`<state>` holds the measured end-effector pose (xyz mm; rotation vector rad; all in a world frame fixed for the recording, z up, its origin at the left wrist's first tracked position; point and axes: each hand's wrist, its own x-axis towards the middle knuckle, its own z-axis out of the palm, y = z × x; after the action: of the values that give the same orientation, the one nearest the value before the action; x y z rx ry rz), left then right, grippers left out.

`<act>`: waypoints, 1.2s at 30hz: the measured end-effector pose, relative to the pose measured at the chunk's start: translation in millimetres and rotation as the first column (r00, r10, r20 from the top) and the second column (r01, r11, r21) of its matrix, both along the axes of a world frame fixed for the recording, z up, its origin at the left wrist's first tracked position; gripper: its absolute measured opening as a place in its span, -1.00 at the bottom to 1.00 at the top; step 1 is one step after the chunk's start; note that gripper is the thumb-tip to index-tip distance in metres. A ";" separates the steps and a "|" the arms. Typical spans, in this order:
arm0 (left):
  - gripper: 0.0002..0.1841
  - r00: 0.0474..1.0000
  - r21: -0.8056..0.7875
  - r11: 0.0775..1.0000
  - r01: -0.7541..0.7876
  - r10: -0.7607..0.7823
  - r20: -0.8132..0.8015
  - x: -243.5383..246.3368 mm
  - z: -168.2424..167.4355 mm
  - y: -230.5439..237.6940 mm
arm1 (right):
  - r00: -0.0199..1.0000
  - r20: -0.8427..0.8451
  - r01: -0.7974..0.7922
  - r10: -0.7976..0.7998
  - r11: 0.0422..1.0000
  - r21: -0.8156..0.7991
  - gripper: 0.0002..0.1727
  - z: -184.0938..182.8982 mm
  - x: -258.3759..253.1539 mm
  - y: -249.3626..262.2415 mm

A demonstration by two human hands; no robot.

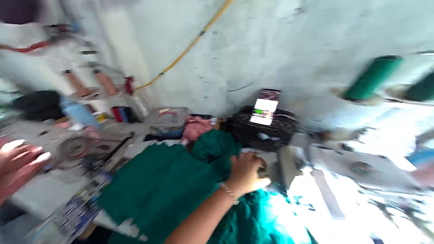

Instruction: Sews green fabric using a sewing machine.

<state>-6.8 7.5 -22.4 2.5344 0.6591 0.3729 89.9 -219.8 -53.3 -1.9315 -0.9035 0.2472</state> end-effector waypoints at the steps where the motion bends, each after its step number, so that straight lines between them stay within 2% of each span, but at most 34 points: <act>1: -0.50 0.998 -0.020 0.999 0.045 -0.045 0.040 0.6 -5.5 0.7 | 1.000 0.001 0.006 -0.006 0.997 -0.072 -0.57 -6.1 3.4 -0.9; 3: -0.46 0.993 -0.025 0.993 0.118 -0.118 0.003 4.7 -10.4 -3.6 | 0.999 0.029 0.034 -0.031 0.992 -0.120 -0.54 -20.0 6.9 -1.4; 5: -0.54 0.987 0.005 0.988 0.154 -0.154 -0.049 9.5 -11.0 -7.6 | 0.991 0.109 0.087 -0.083 0.995 -0.039 -0.62 -24.3 2.0 0.8; 8: -0.73 0.973 0.091 0.970 0.224 -0.228 0.037 12.8 -17.1 -9.7 | 0.955 0.253 0.149 -0.155 0.988 0.044 -0.73 -28.0 -0.8 4.5; 12: -0.74 0.953 0.232 0.929 0.289 -0.301 0.019 12.1 -19.6 -14.0 | 0.946 0.277 0.152 -0.166 0.986 0.071 -0.76 -29.6 -1.7 4.3; 17: -0.78 0.967 0.503 0.828 0.248 -0.247 -0.069 14.6 -22.4 -16.8 | 0.928 0.316 0.165 -0.199 0.978 0.131 -0.72 -38.6 1.3 6.3; 21: -0.83 0.969 0.542 0.807 0.233 -0.238 -0.062 17.5 -21.5 -13.8 | 0.898 0.369 0.200 -0.241 0.969 0.146 -0.72 -34.1 -6.0 2.5; 24: -0.87 0.980 0.576 0.804 0.148 -0.196 0.021 4.2 -16.9 -23.7 | 0.857 0.444 0.173 -0.262 0.957 0.231 -0.75 -31.4 -15.1 0.3; 27: -0.90 0.981 0.669 0.743 0.032 -0.152 0.122 -20.1 -10.5 -66.9 | 0.875 0.455 0.064 -0.163 0.972 0.226 -0.76 -37.4 -19.0 5.8; 30: -0.81 0.966 0.716 0.696 -0.045 -0.151 0.208 -26.9 -34.2 -94.3 | 0.840 0.523 0.045 -0.145 0.979 0.200 -0.72 -44.9 -19.3 17.1; 33: -0.66 0.943 0.655 0.755 -0.037 -0.190 0.273 -26.6 -51.9 -88.2 | 0.799 0.583 0.024 -0.145 0.977 0.211 -0.75 -45.2 -14.3 20.3; 36: -0.55 0.953 0.614 0.789 -0.001 -0.185 0.239 -30.9 -53.8 -85.0 | 0.754 0.651 -0.050 -0.084 0.982 0.185 -0.76 -43.3 -8.6 14.9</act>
<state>-37.6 -77.6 -76.3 3.0021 0.3221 1.0467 81.3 -204.9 -96.6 -1.8540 -1.3061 -0.5656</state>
